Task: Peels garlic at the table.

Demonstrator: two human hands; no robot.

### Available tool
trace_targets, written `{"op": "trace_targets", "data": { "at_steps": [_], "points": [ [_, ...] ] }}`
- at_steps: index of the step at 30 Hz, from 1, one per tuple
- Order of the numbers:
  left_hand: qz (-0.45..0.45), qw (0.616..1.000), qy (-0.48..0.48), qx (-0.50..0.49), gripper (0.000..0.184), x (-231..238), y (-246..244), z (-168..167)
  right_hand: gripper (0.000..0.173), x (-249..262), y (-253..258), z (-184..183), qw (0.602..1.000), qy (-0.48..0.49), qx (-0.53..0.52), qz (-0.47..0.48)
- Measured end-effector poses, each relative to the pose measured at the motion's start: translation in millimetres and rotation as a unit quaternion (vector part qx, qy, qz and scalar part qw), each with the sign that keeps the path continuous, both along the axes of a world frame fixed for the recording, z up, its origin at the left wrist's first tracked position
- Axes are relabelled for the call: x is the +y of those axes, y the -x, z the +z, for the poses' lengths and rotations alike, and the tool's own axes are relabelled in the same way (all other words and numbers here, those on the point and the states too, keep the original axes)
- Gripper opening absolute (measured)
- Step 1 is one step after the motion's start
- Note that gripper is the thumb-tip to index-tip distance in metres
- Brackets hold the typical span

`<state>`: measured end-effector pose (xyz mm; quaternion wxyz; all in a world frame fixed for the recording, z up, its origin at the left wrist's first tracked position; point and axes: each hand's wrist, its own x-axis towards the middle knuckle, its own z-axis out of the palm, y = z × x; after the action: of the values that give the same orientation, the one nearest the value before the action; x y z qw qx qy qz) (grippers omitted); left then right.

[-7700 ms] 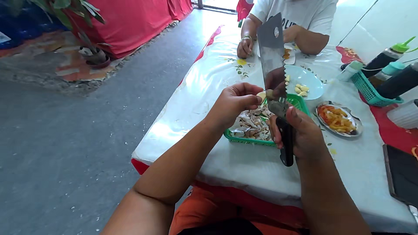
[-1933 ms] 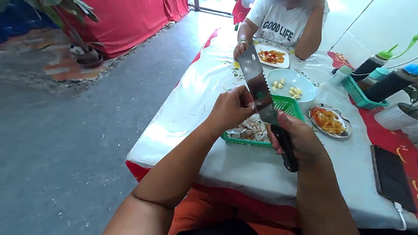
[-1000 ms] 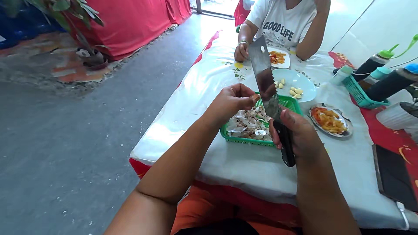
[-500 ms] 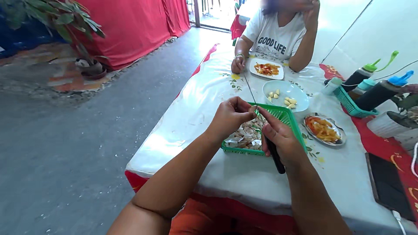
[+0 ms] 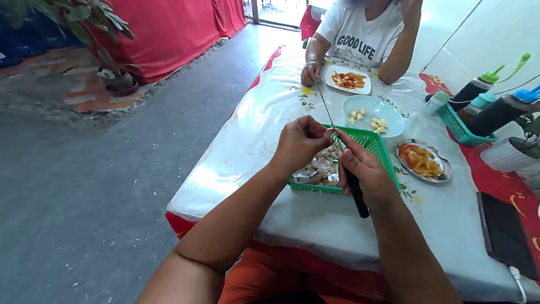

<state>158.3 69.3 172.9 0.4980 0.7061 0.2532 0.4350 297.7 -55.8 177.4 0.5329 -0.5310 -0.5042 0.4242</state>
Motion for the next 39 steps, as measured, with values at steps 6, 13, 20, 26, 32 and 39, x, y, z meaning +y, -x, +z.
{"op": "trace_targets", "data": {
  "at_steps": [6, 13, 20, 26, 32, 39],
  "points": [
    [-0.007, 1.000, -0.015, 0.020, 0.029, 1, -1, -2, 0.050, -1, -2, -2, 0.997, 0.002, 0.074, 0.003],
    [0.015, 0.999, -0.033, -0.008, 0.024, -1, -1, -2, 0.053, 0, 4, -3, 0.997, -0.024, 0.066, 0.007],
    [0.089, 0.975, -0.204, -0.015, 0.017, -5, -5, -7, 0.058, 1, 8, -4, 0.997, -0.033, 0.064, 0.007],
    [0.089, 0.965, -0.246, -0.019, 0.018, -4, -5, -10, 0.056, 0, -1, -5, 0.988, -0.024, 0.146, 0.048],
    [0.074, 0.961, -0.264, -0.023, 0.015, -3, -5, -11, 0.048, 0, -10, -10, 0.971, -0.023, 0.227, 0.069],
    [-0.002, 0.993, -0.118, -0.021, 0.021, -3, 2, -3, 0.055, -3, -10, -9, 0.980, -0.045, 0.178, 0.070]
  ]
}}
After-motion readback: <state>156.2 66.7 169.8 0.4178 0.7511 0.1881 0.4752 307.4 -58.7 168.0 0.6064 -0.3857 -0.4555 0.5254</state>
